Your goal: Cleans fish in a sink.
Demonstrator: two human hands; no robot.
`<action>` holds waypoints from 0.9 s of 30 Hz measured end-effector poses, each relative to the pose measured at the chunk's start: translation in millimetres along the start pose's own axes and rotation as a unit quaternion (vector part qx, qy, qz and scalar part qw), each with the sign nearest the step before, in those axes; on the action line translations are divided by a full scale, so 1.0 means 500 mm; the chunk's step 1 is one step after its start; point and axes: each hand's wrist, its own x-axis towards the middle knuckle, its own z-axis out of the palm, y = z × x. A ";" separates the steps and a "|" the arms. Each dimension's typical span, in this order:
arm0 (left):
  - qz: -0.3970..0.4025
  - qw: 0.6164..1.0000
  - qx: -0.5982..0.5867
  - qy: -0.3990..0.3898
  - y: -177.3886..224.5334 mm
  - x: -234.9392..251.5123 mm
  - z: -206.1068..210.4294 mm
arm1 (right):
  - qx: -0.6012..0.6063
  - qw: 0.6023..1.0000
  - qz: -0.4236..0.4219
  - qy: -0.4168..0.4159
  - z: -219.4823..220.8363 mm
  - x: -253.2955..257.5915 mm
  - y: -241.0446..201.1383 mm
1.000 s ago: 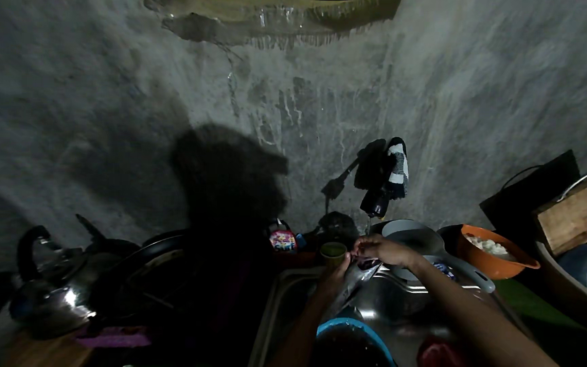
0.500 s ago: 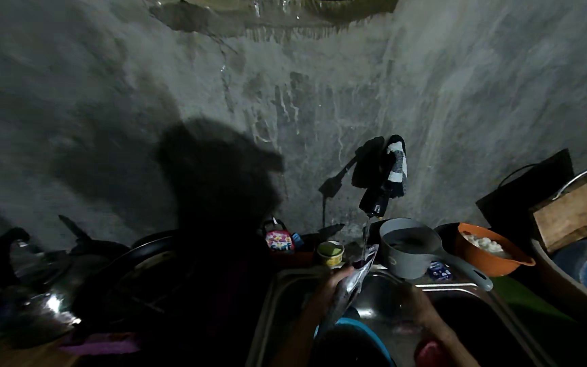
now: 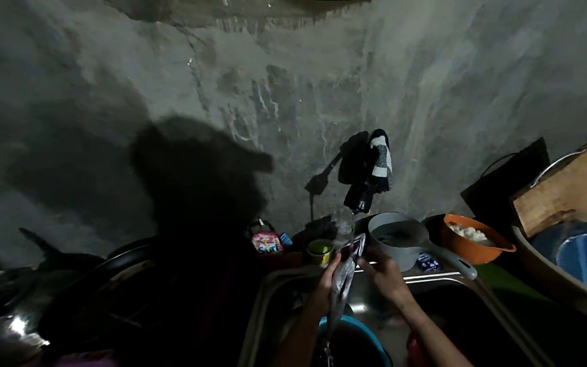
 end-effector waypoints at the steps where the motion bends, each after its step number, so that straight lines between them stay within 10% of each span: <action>1: -0.011 1.000 -0.010 -0.001 0.000 0.003 0.003 | -0.008 1.000 0.000 -0.009 0.003 0.008 -0.009; 27: -0.095 0.988 -0.069 -0.104 -0.031 0.015 -0.068 | -0.086 0.976 0.059 -0.193 -0.034 0.066 -0.074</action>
